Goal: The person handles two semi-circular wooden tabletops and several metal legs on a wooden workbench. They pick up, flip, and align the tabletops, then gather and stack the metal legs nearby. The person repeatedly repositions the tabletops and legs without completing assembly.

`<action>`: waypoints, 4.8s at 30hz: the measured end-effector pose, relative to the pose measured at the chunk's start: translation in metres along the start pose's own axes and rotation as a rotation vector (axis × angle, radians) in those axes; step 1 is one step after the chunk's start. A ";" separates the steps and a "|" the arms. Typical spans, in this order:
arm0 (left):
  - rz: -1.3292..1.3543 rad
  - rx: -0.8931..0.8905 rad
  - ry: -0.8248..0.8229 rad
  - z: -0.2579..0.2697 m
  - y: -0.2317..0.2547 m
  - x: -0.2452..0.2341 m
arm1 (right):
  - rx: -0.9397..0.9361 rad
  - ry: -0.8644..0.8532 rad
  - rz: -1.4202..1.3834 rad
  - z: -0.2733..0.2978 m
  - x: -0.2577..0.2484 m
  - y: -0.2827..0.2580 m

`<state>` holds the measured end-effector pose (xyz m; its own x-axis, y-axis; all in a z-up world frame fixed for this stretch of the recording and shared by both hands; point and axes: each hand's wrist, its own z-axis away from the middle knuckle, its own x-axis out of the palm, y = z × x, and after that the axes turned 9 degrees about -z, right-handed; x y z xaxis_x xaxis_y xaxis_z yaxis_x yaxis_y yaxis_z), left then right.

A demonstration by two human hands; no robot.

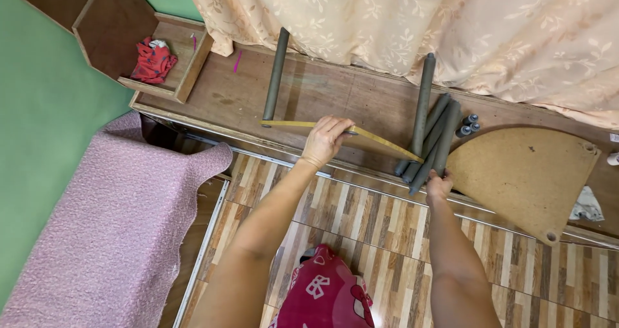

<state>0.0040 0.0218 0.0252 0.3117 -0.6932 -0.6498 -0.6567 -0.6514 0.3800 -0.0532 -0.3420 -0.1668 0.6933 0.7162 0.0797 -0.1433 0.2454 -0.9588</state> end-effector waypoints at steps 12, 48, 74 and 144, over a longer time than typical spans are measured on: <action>0.064 -0.034 0.014 -0.012 -0.021 -0.013 | -0.160 0.090 0.491 -0.006 0.014 0.048; 0.106 -0.369 -0.364 -0.029 -0.012 -0.011 | -0.540 0.010 0.441 0.099 0.107 -0.038; 0.166 -0.469 -0.592 -0.046 -0.032 -0.006 | -0.398 -0.064 0.228 0.182 0.206 -0.059; 0.199 -0.467 -0.521 -0.038 -0.028 -0.035 | 0.077 -0.075 -0.921 0.024 0.043 -0.090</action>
<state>0.0371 0.0525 0.0627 -0.2272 -0.6511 -0.7242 -0.2690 -0.6728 0.6892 -0.0273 -0.3173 -0.0705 0.5099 0.2564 0.8212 0.3936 0.7793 -0.4877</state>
